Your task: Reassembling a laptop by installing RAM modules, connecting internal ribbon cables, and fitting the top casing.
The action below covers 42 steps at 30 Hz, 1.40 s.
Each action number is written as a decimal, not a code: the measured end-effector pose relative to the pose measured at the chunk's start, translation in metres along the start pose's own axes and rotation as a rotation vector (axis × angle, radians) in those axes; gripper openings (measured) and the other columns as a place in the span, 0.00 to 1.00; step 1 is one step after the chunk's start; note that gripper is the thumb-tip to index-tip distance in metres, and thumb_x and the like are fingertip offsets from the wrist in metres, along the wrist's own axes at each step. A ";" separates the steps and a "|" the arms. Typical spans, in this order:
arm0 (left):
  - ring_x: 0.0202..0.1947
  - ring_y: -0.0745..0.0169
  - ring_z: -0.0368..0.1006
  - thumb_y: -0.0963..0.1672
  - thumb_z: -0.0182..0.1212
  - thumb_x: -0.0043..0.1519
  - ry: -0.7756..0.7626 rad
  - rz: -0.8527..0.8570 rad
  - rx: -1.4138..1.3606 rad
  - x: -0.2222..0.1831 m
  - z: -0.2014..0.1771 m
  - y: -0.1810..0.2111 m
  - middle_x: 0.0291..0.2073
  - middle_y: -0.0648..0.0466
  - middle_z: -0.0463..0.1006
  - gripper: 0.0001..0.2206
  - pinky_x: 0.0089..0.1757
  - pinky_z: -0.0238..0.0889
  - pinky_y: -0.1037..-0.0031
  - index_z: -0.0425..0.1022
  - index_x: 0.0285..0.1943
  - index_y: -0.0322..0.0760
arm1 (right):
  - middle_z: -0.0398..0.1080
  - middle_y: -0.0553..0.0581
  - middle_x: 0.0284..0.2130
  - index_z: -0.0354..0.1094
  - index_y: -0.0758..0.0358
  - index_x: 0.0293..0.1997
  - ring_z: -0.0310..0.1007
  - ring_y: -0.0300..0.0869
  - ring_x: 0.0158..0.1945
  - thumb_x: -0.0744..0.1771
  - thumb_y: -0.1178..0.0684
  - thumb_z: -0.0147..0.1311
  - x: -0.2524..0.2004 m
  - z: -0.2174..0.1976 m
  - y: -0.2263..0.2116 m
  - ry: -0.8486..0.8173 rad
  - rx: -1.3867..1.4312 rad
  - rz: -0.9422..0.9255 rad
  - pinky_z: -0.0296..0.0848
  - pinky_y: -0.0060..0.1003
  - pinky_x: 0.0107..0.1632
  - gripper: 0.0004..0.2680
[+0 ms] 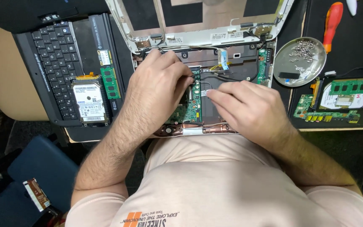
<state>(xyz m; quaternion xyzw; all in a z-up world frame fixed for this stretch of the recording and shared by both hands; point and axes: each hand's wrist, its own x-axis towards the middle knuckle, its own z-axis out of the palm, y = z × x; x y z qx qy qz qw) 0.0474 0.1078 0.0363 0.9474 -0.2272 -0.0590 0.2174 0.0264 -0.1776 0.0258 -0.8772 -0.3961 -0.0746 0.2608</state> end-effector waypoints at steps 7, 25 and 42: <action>0.47 0.40 0.74 0.42 0.74 0.78 -0.058 0.000 -0.033 0.002 -0.005 0.000 0.44 0.50 0.83 0.04 0.47 0.72 0.50 0.88 0.50 0.37 | 0.83 0.52 0.57 0.84 0.50 0.64 0.83 0.47 0.47 0.78 0.56 0.66 0.000 0.013 0.000 -0.090 -0.098 0.008 0.82 0.44 0.52 0.07; 0.46 0.41 0.74 0.44 0.73 0.80 -0.142 -0.079 -0.071 0.007 -0.008 0.000 0.40 0.52 0.82 0.06 0.44 0.71 0.49 0.88 0.51 0.38 | 0.84 0.59 0.53 0.82 0.63 0.61 0.86 0.50 0.49 0.79 0.62 0.65 0.010 0.027 -0.006 0.018 0.049 0.045 0.86 0.45 0.54 0.04; 0.47 0.41 0.78 0.48 0.76 0.77 -0.091 -0.105 0.027 0.006 -0.001 0.001 0.41 0.54 0.84 0.07 0.44 0.74 0.49 0.89 0.49 0.44 | 0.82 0.58 0.44 0.76 0.68 0.49 0.83 0.49 0.45 0.75 0.72 0.63 0.009 0.029 -0.011 0.015 0.485 0.128 0.83 0.43 0.51 0.06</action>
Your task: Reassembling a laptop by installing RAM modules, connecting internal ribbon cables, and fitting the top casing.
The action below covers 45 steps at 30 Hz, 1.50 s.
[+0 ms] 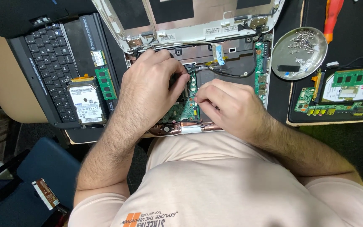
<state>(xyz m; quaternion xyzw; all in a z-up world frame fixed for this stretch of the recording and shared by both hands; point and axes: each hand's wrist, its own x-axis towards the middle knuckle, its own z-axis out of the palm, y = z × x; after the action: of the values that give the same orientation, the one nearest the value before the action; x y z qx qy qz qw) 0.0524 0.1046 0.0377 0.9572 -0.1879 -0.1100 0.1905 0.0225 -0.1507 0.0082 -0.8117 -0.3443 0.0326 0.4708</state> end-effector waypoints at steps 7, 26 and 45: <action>0.44 0.43 0.78 0.47 0.82 0.73 0.061 -0.009 -0.020 -0.003 -0.001 0.003 0.41 0.55 0.85 0.10 0.43 0.72 0.51 0.83 0.47 0.45 | 0.82 0.57 0.43 0.75 0.67 0.49 0.83 0.48 0.44 0.74 0.70 0.63 -0.003 0.004 0.004 -0.008 0.000 -0.001 0.82 0.42 0.50 0.05; 0.41 0.44 0.71 0.41 0.78 0.78 0.312 0.072 -0.118 -0.024 0.001 0.013 0.43 0.52 0.83 0.10 0.44 0.64 0.55 0.76 0.51 0.38 | 0.76 0.54 0.36 0.76 0.64 0.52 0.75 0.44 0.35 0.75 0.68 0.69 0.001 0.003 -0.003 0.079 -0.146 0.076 0.75 0.41 0.41 0.06; 0.47 0.41 0.69 0.45 0.74 0.78 0.388 0.122 -0.001 -0.054 0.014 0.015 0.53 0.47 0.78 0.12 0.45 0.63 0.51 0.88 0.67 0.37 | 0.74 0.52 0.48 0.87 0.54 0.68 0.79 0.46 0.38 0.79 0.54 0.71 0.005 0.003 -0.004 0.019 -0.537 -0.029 0.83 0.44 0.41 0.07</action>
<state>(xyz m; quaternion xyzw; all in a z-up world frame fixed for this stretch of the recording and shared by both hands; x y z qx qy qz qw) -0.0055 0.1093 0.0382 0.9472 -0.2054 0.0883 0.2299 0.0233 -0.1445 0.0111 -0.9028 -0.3475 -0.0742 0.2421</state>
